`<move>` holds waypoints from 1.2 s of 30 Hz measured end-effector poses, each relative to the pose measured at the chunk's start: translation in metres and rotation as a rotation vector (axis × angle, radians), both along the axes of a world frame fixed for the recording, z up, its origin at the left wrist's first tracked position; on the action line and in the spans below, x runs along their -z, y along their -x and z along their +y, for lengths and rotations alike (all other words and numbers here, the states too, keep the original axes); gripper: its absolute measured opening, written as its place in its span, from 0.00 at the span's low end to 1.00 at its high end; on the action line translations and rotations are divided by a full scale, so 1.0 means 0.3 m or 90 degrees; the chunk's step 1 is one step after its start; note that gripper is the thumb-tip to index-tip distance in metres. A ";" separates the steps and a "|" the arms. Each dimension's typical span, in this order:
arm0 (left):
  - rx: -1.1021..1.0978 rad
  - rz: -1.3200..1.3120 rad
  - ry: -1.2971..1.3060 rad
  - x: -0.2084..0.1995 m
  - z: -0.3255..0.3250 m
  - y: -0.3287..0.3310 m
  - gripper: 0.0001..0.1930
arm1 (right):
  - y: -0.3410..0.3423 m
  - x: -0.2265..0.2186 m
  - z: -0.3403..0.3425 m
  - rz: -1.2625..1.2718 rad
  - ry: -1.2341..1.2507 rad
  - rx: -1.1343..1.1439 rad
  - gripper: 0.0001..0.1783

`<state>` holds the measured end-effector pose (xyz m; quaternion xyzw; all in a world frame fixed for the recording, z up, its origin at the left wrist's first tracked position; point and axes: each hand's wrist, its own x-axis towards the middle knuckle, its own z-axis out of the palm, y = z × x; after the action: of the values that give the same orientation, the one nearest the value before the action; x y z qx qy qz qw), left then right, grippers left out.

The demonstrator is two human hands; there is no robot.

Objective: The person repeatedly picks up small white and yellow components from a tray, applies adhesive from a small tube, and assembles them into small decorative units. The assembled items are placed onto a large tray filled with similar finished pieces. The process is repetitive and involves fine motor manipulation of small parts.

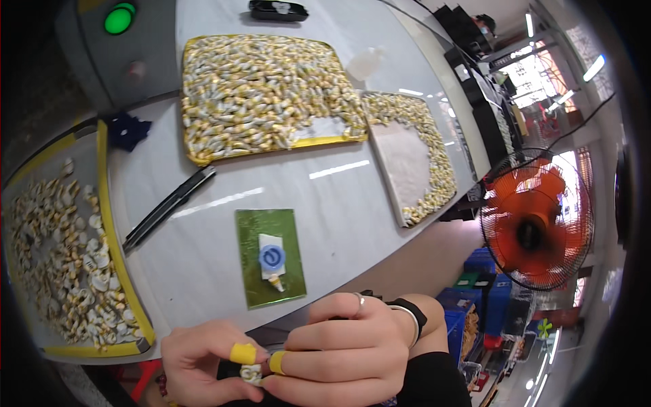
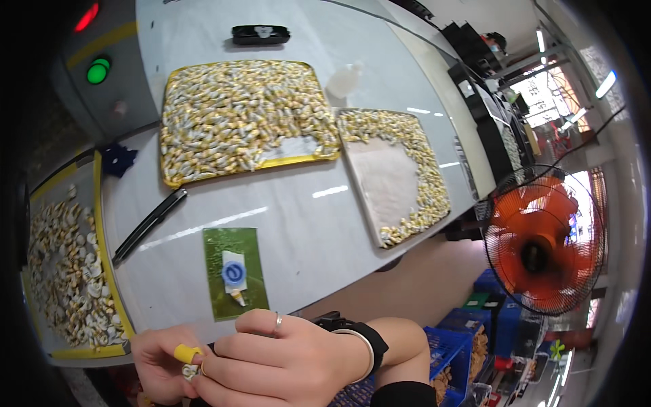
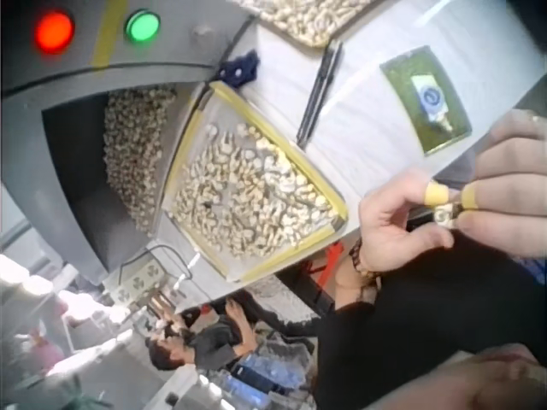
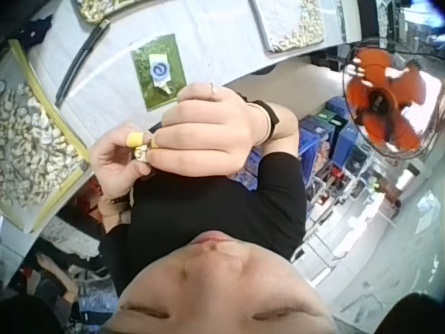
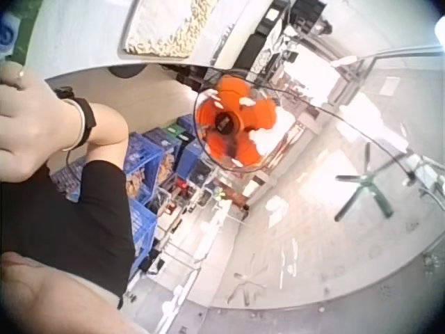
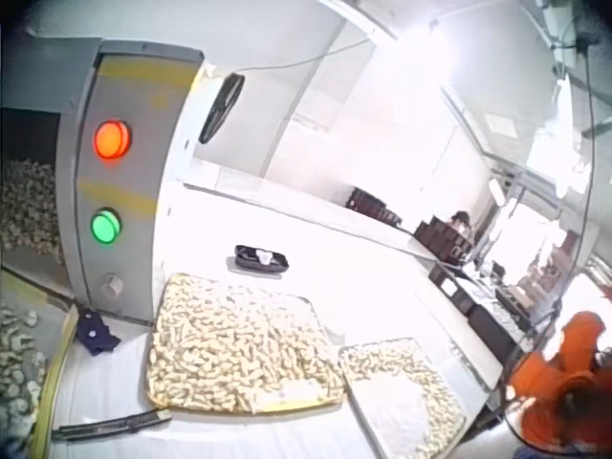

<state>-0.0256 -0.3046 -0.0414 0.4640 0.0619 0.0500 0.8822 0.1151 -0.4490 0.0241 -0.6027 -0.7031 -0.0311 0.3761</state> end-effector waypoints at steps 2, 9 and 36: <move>-0.034 0.015 0.027 0.032 0.016 0.021 0.20 | -0.047 -0.023 -0.019 -0.025 0.080 0.006 0.08; 0.066 -0.039 0.227 0.049 0.045 0.024 0.19 | -0.367 -0.043 -0.291 -0.117 0.187 0.701 0.06; 0.068 -0.096 0.288 0.093 0.060 0.047 0.21 | -0.138 0.095 -0.048 0.224 0.237 0.176 0.15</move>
<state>-0.0397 -0.2867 -0.0692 0.2521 -0.0194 0.0227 0.9673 0.1564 -0.4634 -0.0044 -0.7476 -0.5317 0.1526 0.3675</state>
